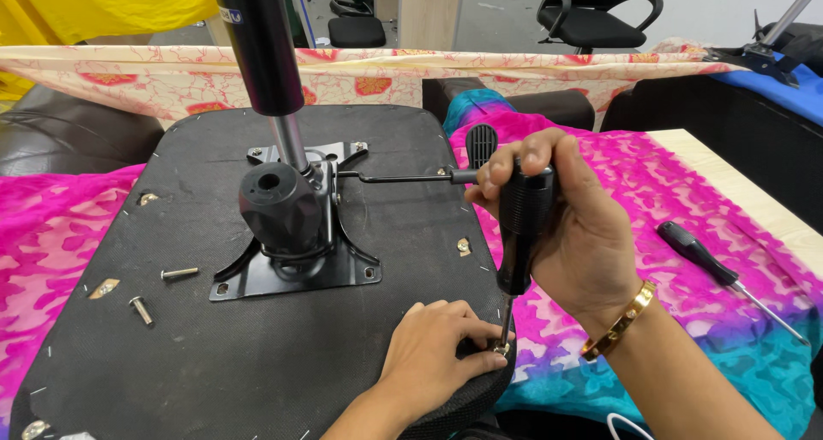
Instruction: The person uses a screwdriver to tighten screws into the underside of an office chair seat, securing the gas-lift mechanism. The person works on multiple screw holes around the central mounting plate.
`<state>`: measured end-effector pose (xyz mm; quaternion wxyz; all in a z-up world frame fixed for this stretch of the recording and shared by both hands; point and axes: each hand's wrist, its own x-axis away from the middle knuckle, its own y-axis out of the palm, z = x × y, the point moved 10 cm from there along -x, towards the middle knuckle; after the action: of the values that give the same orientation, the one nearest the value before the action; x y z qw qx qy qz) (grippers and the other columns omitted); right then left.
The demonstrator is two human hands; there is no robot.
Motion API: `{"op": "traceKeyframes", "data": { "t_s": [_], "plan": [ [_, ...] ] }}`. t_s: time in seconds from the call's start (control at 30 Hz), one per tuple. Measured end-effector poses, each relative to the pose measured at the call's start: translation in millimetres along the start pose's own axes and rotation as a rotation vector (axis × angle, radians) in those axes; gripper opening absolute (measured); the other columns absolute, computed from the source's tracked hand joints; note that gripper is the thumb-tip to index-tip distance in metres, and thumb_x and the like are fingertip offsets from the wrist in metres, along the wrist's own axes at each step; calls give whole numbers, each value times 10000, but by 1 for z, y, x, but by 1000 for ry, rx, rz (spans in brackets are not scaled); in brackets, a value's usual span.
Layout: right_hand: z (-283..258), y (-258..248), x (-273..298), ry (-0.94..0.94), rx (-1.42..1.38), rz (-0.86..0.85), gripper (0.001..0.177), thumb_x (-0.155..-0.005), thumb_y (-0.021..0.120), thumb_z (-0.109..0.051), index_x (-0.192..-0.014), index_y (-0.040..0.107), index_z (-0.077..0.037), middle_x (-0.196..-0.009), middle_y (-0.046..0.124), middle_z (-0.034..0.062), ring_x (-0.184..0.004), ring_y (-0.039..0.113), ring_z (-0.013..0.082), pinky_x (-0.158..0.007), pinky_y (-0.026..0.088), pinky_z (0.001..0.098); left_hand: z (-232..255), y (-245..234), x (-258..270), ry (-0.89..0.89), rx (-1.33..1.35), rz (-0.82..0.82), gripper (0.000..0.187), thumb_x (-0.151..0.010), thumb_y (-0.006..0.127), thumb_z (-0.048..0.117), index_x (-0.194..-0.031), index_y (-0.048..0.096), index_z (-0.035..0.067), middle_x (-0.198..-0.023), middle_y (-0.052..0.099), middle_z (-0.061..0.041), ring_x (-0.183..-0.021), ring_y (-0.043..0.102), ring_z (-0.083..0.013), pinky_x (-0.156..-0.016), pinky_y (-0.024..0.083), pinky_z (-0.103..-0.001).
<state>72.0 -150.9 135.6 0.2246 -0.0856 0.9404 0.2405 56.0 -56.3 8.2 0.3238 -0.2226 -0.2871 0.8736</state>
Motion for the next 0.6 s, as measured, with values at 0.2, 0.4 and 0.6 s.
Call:
{"op": "traceKeyframes", "data": {
  "t_s": [0.2,0.4,0.6],
  "plan": [
    [-4,0,1,-20,-80,-44,317,-1173,584,-377,-999,589,-111,-1031,585,69,-1008,557,203,-1108,478,449,-2,3,-1,-39,-19,-25,235,-777,808,377,-968,822,241,-775,668,59,-806,598,-166,-739,407,-363],
    [-6,-7,0,-42,101,60,223,-973,698,-370,-1012,585,-183,-1161,552,-23,-1102,539,149,-1100,484,447,-7,6,-2,-110,-20,-21,186,-792,796,353,-926,815,226,-750,654,71,-783,595,-141,-746,402,-348],
    [-4,-18,2,-32,-8,112,237,-1072,570,-365,-1068,599,-130,-1122,590,73,-1093,588,218,-1082,483,473,-5,3,-1,-66,23,9,150,-786,807,312,-879,803,194,-737,663,66,-773,600,-139,-747,405,-352]
  ]
}}
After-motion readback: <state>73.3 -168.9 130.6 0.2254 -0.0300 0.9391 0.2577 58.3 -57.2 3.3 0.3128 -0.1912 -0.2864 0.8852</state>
